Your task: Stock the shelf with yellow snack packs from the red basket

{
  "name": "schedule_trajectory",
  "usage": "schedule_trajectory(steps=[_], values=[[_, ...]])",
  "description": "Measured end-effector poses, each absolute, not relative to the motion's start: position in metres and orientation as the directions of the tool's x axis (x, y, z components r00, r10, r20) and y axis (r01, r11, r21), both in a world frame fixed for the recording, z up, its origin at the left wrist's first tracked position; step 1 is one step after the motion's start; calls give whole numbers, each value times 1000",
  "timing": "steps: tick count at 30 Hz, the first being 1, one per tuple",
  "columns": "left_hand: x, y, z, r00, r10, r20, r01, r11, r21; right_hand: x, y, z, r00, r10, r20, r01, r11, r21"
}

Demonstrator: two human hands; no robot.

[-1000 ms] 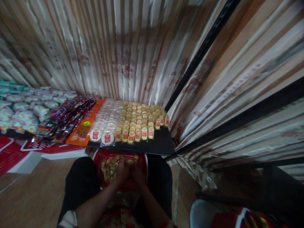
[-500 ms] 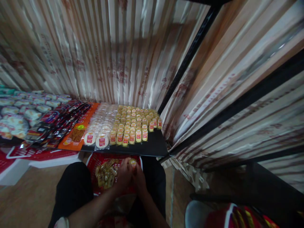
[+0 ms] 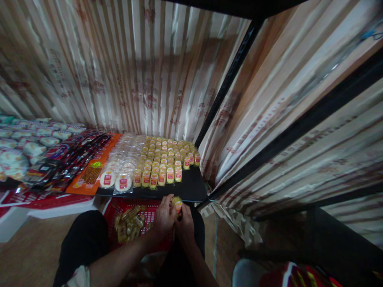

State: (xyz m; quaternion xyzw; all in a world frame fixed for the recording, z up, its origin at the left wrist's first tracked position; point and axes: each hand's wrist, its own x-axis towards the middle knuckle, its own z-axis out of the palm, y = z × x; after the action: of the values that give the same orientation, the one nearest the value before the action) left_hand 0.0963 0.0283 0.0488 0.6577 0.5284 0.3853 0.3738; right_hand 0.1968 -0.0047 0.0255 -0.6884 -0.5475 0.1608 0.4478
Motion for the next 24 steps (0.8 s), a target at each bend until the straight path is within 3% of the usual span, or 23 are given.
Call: schedule_trajectory(steps=[4,9,16,24], values=[[110,36,62,176,976,125,345,-180,921,214,6,33,385,851,358,678,3,-735],[128,45,75,203,958,203,314,-260,913,233,23,45,395,850,349,688,-23,-725],[151,58,80,215,945,247,425,-318,848,253,50,48,423,840,339,674,-41,-738],[178,75,79,175,972,160,568,-232,790,270,79,45,463,832,306,610,-49,-791]])
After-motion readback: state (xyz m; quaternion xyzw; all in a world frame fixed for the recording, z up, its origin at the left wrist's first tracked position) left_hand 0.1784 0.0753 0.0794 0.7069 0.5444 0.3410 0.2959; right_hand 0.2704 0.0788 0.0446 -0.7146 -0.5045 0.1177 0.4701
